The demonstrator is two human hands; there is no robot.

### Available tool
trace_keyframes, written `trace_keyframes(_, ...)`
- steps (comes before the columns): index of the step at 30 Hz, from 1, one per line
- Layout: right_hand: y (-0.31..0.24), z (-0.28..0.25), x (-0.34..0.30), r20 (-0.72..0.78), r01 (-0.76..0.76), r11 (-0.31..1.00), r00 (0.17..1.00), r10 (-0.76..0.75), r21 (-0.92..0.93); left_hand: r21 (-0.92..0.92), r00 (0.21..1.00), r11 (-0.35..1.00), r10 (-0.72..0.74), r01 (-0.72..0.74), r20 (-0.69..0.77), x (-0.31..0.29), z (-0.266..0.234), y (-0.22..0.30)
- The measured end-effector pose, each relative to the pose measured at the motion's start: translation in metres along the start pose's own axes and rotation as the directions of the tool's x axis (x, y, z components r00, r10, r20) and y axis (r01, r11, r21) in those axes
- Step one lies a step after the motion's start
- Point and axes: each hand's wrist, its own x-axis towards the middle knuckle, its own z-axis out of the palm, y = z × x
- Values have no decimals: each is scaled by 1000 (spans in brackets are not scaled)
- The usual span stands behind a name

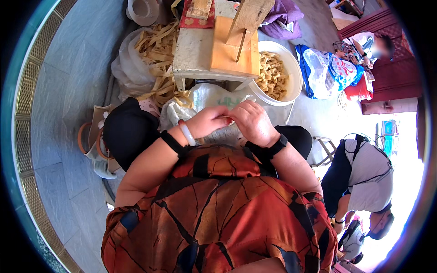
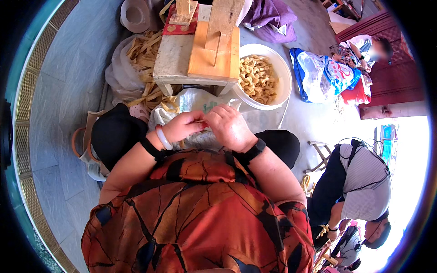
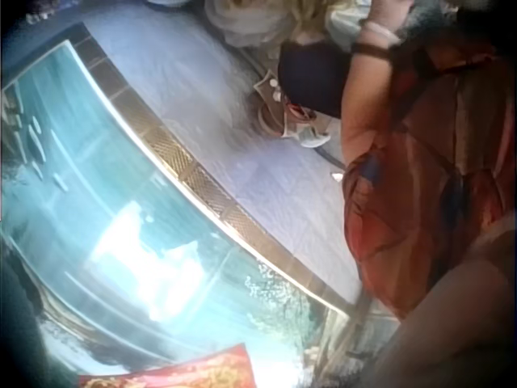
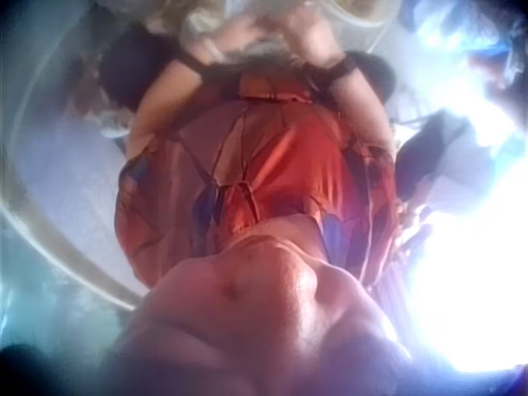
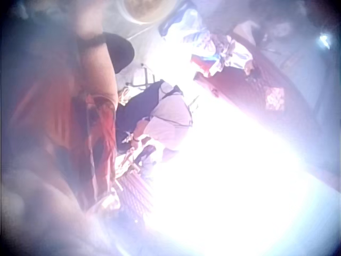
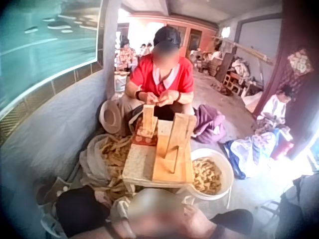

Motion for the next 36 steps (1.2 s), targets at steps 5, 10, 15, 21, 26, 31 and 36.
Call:
trace_keyframes(5, 20, -6, -14, -160, -125, 992, 980, 118, -31, -595, 963, 761, -252, 259, 97, -3, -21, -5)
trace_keyframes(10, -17, 13, -18, -17, 80, 992, 997, -79, 94, -739, 993, 673, -78, -17, -93, 1, -12, 2)
trace_keyframes(15, -16, 25, -16, -53, -42, 973, 997, 55, 228, 783, 847, 518, 532, -345, 21, 5, -8, 3)
trace_keyframes(21, -12, 42, -27, -98, -70, 997, 992, 74, 38, 800, 986, 596, 159, -65, -39, 0, 12, 3)
trace_keyframes(26, -13, 29, -21, -189, -79, 990, 977, 101, 119, -91, 997, 994, -48, 54, 65, 3, 5, -19)
trace_keyframes(31, 5, 40, -28, 199, -463, 246, 720, 665, 851, 23, 967, 970, 244, -243, -79, 4, 8, -9)
trace_keyframes(36, 24, 48, -23, 475, -337, -342, 715, 513, 877, 739, 856, 586, 516, -333, -24, 3, 9, 8)
